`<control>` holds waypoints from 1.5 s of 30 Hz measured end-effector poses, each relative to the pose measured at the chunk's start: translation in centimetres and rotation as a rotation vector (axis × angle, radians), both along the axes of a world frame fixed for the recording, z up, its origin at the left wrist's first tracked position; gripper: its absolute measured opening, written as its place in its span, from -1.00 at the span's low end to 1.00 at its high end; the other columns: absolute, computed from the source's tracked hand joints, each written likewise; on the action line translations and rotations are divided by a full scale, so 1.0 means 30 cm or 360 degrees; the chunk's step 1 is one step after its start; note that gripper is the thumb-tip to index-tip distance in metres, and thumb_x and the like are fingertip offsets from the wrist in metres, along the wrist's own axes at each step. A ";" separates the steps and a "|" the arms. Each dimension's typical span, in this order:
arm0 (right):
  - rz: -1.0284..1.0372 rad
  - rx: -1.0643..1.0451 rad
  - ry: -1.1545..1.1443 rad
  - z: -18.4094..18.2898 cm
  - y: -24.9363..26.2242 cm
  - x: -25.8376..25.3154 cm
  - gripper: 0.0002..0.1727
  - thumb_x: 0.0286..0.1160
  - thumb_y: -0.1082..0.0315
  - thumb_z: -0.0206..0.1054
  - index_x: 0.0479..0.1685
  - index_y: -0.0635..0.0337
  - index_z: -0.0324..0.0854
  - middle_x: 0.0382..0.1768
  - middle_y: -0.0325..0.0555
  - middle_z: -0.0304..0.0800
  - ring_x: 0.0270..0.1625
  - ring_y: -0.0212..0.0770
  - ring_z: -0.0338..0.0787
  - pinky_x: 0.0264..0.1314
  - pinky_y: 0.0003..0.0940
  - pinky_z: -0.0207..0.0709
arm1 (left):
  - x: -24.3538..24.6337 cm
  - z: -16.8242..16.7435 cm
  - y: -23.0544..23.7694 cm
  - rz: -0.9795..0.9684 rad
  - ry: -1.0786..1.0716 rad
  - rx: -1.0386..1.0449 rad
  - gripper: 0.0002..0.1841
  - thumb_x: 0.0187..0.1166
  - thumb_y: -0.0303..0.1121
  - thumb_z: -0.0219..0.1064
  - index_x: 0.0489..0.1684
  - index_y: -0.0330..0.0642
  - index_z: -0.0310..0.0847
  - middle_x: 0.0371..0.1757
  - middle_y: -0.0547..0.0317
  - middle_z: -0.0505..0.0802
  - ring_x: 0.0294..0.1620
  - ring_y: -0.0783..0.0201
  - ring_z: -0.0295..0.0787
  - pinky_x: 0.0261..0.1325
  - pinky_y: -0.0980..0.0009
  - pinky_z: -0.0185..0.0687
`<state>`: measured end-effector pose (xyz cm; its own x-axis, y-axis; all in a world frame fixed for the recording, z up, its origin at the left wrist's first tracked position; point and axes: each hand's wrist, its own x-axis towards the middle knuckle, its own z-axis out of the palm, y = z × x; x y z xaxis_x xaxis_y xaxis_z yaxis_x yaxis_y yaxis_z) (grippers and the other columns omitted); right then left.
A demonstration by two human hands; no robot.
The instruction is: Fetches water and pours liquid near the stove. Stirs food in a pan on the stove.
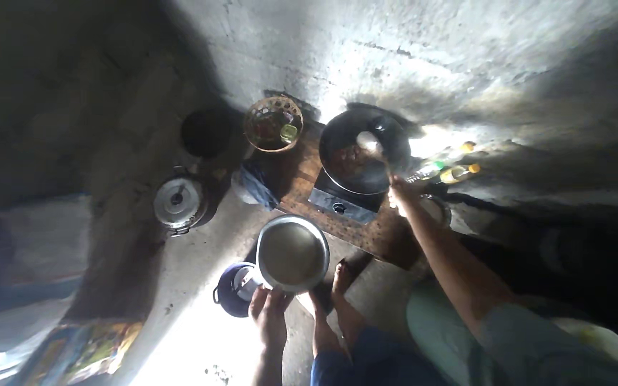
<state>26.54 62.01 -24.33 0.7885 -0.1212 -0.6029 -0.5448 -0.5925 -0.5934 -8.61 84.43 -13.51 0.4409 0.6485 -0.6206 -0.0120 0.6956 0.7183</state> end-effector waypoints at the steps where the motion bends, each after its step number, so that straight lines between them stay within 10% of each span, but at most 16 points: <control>1: 0.0047 0.0070 0.0045 0.015 0.014 -0.056 -0.57 0.95 0.15 -0.14 0.57 0.15 0.36 -0.34 -0.17 0.41 -0.53 -0.34 0.40 -0.49 -0.39 0.36 | 0.010 -0.002 0.000 -0.0010 0.0001 -0.0003 -0.80 0.59 -0.67 0.01 -0.22 -0.31 0.57 -0.39 0.08 0.88 -0.41 0.23 0.90 -0.23 0.28 0.91; 8: 0.0389 -0.0109 0.0019 0.005 -0.011 -0.228 -0.42 0.92 0.27 -0.13 0.90 0.04 0.08 0.17 0.28 0.71 -0.09 0.10 0.73 0.01 0.07 0.62 | 0.097 -0.016 0.000 -0.0157 0.0073 -0.0004 -0.80 0.64 -0.67 0.01 -0.13 -0.34 0.57 -0.34 0.09 0.86 -0.36 0.23 0.88 -0.19 0.27 0.90; 19: -0.0190 0.0348 0.0070 0.052 -0.158 -0.135 -0.45 0.89 0.33 0.02 0.83 -0.05 0.19 -0.36 -0.22 0.42 -0.58 -0.39 0.34 -0.62 -0.47 0.22 | 0.557 -0.222 0.020 -0.0474 0.0131 0.0112 -0.86 0.71 -0.61 0.14 0.08 -0.50 0.52 -0.26 -0.04 0.80 -0.36 0.22 0.82 -0.20 0.30 0.85; 29: -0.0510 0.0578 -0.0028 0.133 -0.270 -0.128 -0.43 0.86 0.40 0.04 0.83 -0.02 0.18 -0.49 -0.32 0.36 -0.72 -0.47 0.24 -0.76 -0.58 0.08 | 0.966 -0.448 0.001 -0.0722 0.0436 0.0314 -0.69 0.66 -0.56 0.29 0.31 -0.51 0.53 0.09 -0.32 0.75 -0.11 0.04 0.81 -0.03 0.19 0.81; 45: -0.0560 0.0642 -0.0038 0.130 -0.344 -0.144 -0.43 0.86 0.42 0.02 0.83 -0.04 0.18 -0.48 -0.29 0.38 -0.71 -0.46 0.27 -0.75 -0.58 0.10 | 1.223 -0.435 0.001 -0.1203 0.0807 0.1094 -0.55 0.61 -0.16 0.38 0.33 -0.27 0.63 0.13 -0.32 0.82 0.08 -0.21 0.82 0.15 -0.20 0.71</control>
<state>22.23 51.68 -20.43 0.7562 -0.1431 -0.6385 -0.6529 -0.0990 -0.7510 28.07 84.47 -26.55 0.6630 0.5947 -0.4547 0.6430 -0.1413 0.7528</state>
